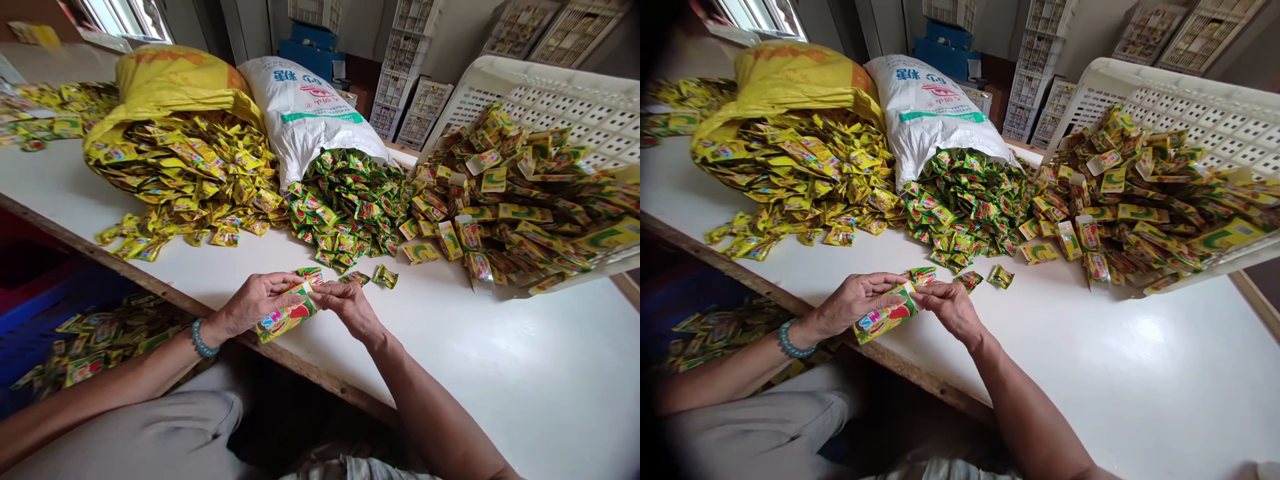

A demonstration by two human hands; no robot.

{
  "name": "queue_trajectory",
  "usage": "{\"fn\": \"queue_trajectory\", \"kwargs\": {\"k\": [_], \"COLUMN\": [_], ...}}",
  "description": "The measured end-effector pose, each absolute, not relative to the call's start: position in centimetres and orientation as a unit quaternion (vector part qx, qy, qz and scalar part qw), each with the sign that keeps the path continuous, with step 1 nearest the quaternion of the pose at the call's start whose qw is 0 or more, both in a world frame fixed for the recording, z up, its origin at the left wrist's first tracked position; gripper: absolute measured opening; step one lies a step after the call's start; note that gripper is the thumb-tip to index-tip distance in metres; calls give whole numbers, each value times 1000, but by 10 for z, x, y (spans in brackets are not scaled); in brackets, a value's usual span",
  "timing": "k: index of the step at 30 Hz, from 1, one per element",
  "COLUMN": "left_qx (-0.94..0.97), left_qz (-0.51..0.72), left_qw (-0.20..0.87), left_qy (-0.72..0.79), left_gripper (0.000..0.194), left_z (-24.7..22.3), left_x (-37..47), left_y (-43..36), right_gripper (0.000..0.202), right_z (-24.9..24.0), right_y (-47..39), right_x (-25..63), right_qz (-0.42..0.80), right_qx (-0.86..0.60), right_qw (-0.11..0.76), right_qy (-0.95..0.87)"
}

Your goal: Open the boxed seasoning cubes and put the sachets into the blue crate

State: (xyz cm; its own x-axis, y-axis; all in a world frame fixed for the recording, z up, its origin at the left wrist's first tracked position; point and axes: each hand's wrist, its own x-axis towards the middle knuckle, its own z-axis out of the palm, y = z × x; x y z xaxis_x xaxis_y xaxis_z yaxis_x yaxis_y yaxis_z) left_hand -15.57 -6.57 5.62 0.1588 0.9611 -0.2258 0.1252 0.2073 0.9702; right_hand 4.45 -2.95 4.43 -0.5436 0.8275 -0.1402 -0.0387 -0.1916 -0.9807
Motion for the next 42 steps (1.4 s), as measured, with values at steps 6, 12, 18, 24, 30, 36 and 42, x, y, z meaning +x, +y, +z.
{"fn": "queue_trajectory", "kwargs": {"k": [6, 12, 18, 24, 30, 36, 42], "left_qx": [515, 524, 525, 504, 528, 532, 519], "left_qz": [386, 428, 426, 431, 407, 400, 425], "left_qw": [549, 507, 485, 513, 514, 514, 493], "left_qy": [533, 534, 554, 545, 540, 541, 554], "left_gripper": [50, 46, 48, 51, 47, 47, 46], "left_z": [58, 59, 60, 65, 64, 60, 60], "left_x": [-154, -150, -147, -150, -161, -158, -155], "left_y": [-67, -63, -63, -62, -65, -68, -68], "right_gripper": [17, 29, 28, 24, 15, 15, 14], "right_z": [45, 38, 32, 44, 51, 44, 45], "right_y": [-38, -54, -59, -42, -28, -37, -54], "right_x": [40, 20, 13, 30, 45, 36, 23], "right_qz": [613, 613, 545, 659, 689, 662, 593], "right_qx": [-360, -371, -421, -363, -358, -389, -406], "right_qw": [331, 438, 439, 413, 328, 342, 417], "right_qy": [-620, -543, -577, -513, -539, -542, -557]}}
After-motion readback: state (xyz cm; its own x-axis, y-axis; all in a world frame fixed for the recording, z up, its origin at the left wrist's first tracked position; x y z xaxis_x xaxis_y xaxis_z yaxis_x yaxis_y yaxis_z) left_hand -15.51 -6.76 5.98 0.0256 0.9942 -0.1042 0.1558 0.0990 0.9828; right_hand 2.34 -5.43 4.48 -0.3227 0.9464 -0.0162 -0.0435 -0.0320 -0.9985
